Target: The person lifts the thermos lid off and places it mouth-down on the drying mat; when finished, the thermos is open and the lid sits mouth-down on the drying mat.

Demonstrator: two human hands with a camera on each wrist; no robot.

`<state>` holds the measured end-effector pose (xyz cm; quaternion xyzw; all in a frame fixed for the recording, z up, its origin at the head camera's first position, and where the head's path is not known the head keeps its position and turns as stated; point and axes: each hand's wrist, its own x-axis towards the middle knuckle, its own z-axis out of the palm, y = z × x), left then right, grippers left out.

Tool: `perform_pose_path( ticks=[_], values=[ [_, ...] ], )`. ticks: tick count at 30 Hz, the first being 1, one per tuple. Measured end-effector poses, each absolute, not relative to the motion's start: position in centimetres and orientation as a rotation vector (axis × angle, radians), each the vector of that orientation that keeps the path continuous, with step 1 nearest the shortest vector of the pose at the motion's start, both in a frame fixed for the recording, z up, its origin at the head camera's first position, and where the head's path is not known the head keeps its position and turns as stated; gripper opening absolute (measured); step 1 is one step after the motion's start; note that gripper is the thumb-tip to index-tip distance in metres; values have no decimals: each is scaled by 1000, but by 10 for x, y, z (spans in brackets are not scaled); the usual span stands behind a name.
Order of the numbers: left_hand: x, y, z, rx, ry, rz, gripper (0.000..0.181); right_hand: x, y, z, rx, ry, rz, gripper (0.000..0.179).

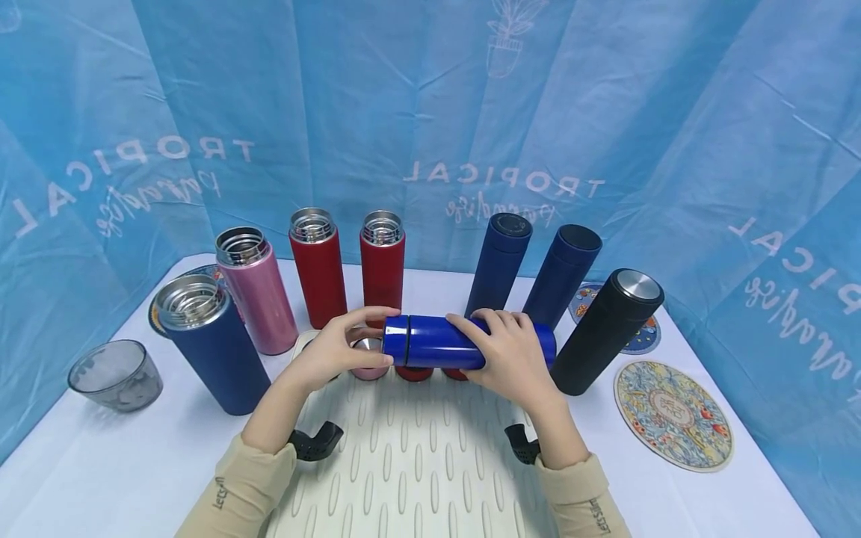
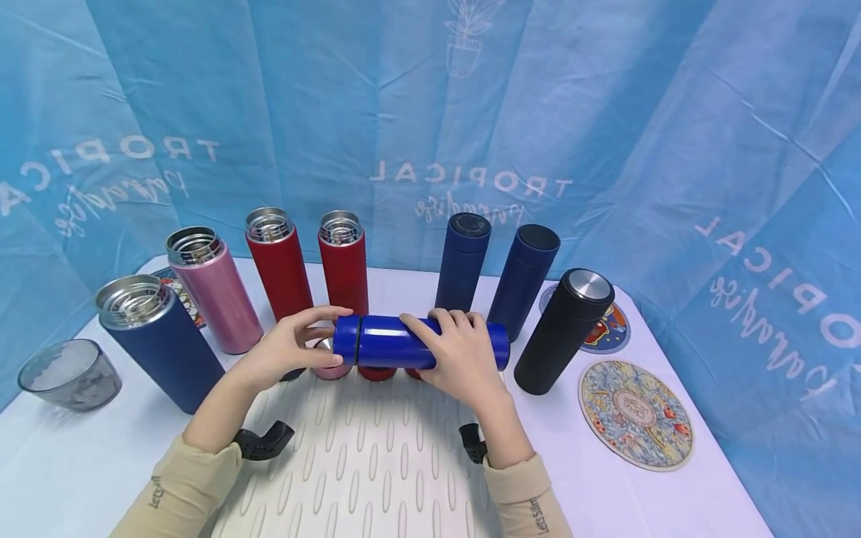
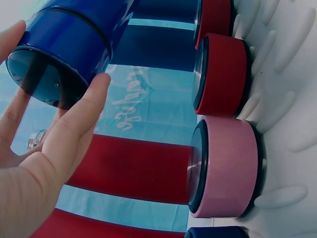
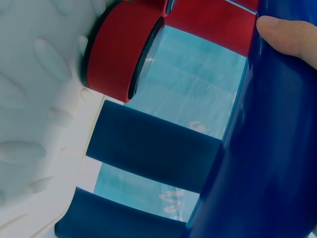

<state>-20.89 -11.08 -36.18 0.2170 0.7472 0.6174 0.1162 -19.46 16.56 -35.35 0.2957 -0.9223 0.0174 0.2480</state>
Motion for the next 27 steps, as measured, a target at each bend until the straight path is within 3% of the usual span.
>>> perform_pose_path(
  ticks=[17, 23, 27],
  values=[
    [-206, -105, -359, 385, 2204, 1780, 51, -193, 164, -354, 821, -2488, 45, 81],
    [-206, -105, -359, 321, 2159, 1779, 57, -193, 163, -354, 834, -2476, 36, 83],
    [-208, -107, -360, 413, 2145, 1781, 61, -194, 165, -354, 809, -2486, 22, 82]
  ],
)
